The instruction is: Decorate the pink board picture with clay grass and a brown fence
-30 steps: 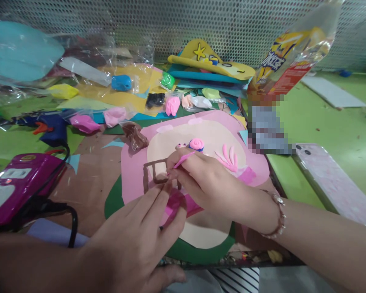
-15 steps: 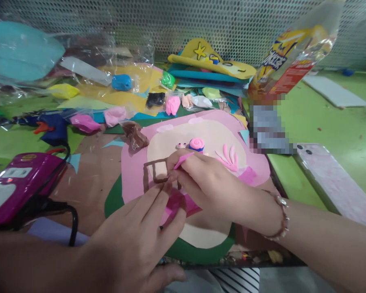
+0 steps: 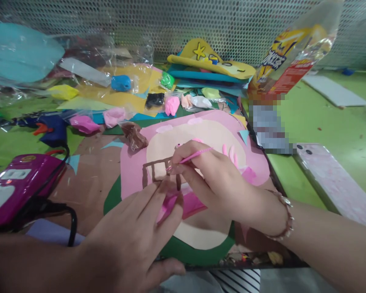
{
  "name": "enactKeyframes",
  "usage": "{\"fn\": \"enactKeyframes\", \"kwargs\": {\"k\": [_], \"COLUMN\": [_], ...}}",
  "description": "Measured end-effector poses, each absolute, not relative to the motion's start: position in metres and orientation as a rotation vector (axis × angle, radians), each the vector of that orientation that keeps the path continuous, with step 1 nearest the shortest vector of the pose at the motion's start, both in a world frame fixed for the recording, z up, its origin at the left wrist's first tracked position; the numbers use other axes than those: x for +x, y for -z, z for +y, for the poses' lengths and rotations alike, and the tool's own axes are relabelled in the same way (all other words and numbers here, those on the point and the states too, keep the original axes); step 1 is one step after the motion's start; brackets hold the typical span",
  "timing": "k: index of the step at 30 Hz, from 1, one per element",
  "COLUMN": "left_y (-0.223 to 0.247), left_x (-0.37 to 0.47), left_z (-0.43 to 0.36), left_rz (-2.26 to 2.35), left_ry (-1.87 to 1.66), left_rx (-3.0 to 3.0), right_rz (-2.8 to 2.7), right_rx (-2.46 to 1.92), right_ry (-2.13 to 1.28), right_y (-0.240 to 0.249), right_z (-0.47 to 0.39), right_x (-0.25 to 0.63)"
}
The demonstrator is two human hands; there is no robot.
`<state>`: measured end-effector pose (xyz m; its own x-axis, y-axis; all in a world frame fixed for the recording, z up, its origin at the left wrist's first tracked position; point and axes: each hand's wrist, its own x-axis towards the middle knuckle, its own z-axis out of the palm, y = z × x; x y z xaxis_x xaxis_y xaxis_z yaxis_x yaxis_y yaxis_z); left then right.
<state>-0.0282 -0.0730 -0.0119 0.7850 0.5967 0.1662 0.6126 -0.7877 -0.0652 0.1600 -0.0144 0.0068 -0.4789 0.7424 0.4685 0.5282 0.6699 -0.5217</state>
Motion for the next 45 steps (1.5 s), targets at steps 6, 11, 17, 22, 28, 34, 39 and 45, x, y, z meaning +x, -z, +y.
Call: {"fn": "enactKeyframes", "kwargs": {"k": [6, 11, 17, 22, 28, 34, 39, 45], "left_y": [0.0112, 0.0122, 0.0103, 0.0071, 0.0055, 0.0051, 0.0078, 0.0108], "left_x": [-0.0297, -0.0285, -0.0291, -0.0276, -0.0282, -0.0275, -0.028, -0.0278], "left_z": [-0.0703, -0.0715, -0.0687, -0.0674, -0.0648, -0.0633, -0.0648, -0.0626], "left_rz": [-0.953, -1.059, -0.982, -1.009, -0.983, -0.995, -0.996, -1.085], "left_ry": [0.266, 0.268, 0.23, 0.197, 0.177, 0.178, 0.202, 0.178], "left_rx": [-2.846, -2.84, -2.881, -2.896, -2.909, -2.939, -2.942, -2.926], "right_rz": [-2.244, -2.246, -2.255, -2.262, -2.264, -2.258, -2.251, -2.199], "right_rx": [-0.939, -0.954, -0.986, -1.025, -1.065, -1.111, -1.104, -1.133], "right_ry": [-0.434, -0.422, -0.385, -0.367, -0.339, -0.29, -0.291, -0.286], "right_y": [-0.0092, -0.0093, -0.0076, -0.007, -0.0064, -0.0054, -0.005, -0.0034], "right_z": [-0.0148, -0.0153, -0.0151, -0.0147, -0.016, -0.0172, -0.0174, -0.0159], "right_x": [0.1607, 0.1616, 0.1629, 0.1638, 0.1658, 0.1669, 0.1673, 0.1691]}}
